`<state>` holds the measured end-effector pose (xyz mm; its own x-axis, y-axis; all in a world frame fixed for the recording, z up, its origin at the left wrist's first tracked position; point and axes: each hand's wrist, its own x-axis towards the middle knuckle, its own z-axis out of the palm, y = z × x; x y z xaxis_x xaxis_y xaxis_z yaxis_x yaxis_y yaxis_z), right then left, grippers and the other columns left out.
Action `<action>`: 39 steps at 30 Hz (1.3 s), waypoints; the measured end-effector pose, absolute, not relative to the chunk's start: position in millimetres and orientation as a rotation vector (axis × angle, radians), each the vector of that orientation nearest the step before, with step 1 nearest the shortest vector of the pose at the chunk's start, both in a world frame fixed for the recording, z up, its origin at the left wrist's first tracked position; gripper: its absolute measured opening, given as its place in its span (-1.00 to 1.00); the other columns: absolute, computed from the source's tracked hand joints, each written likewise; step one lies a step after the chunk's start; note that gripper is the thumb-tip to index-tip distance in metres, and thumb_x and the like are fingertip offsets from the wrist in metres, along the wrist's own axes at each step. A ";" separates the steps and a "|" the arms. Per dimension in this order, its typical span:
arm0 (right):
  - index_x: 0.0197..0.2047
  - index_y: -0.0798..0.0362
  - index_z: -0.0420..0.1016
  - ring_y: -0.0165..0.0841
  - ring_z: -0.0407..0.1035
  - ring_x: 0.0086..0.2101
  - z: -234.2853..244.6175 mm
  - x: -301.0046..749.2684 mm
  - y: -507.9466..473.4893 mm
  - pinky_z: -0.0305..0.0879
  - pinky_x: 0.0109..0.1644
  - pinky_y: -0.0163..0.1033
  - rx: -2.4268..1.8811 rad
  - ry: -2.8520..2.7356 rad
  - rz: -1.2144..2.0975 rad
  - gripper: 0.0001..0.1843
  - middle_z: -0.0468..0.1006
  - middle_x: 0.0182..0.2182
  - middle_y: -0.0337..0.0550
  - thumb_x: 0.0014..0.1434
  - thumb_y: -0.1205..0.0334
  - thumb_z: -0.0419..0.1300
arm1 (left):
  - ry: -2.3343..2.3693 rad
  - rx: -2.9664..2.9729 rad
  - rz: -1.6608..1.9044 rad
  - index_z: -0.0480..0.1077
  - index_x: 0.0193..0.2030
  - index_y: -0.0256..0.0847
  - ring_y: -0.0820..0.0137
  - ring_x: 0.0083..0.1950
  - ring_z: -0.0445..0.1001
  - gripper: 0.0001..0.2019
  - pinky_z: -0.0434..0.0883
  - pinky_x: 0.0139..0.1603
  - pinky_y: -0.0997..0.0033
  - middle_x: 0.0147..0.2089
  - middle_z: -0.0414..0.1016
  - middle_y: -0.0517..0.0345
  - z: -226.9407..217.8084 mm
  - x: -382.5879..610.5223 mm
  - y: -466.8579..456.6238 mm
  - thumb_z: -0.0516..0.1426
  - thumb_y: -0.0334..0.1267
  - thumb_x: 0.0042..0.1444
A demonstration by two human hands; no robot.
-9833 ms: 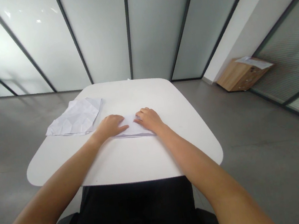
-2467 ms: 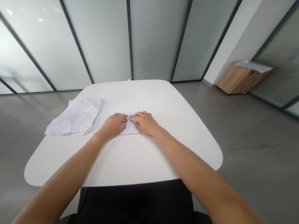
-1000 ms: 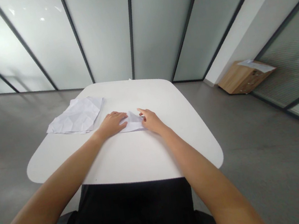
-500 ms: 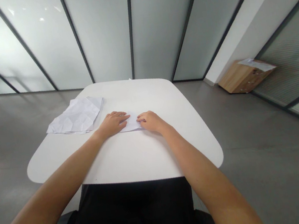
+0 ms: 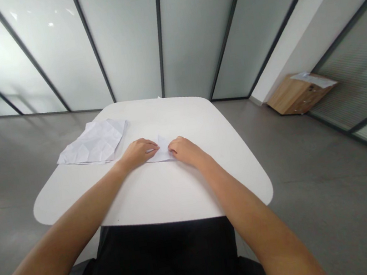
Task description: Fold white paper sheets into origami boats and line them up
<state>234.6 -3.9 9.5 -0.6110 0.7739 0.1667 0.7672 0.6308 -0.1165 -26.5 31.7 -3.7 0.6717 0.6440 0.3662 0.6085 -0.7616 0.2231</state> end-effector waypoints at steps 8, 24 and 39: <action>0.03 0.05 0.72 -0.10 0.52 0.09 13.5 225.7 -17.0 0.35 0.31 -0.02 -1.205 -2.620 0.111 -0.69 0.72 0.02 0.03 0.43 0.05 0.26 | 0.999 2.781 0.592 0.67 0.12 -0.05 0.11 0.20 0.60 -0.61 0.44 0.34 0.13 0.17 0.67 0.03 2.8 -30.5 27.1 0.18 0.09 0.39; 0.30 0.01 0.58 -0.15 0.55 0.12 16.9 226.7 -16.7 0.36 0.29 -0.08 -1.413 -2.516 0.147 -0.58 0.68 0.14 0.00 0.56 0.12 0.04 | 1.034 2.675 0.544 0.68 0.11 -0.05 0.20 0.02 0.71 -0.67 0.51 0.17 0.28 0.03 0.76 0.12 14.6 -60.0 33.0 0.14 -0.04 0.42; 0.44 0.05 0.44 -0.08 0.43 0.22 -5.2 236.5 4.5 0.29 0.40 0.03 -1.386 -2.461 -0.002 -0.48 0.58 0.28 0.05 0.47 0.18 0.23 | 1.071 2.803 0.523 0.65 -0.08 -0.09 0.16 0.17 0.56 -0.77 0.39 0.38 0.14 0.06 0.67 0.07 2.9 -59.6 41.5 0.15 -0.25 0.26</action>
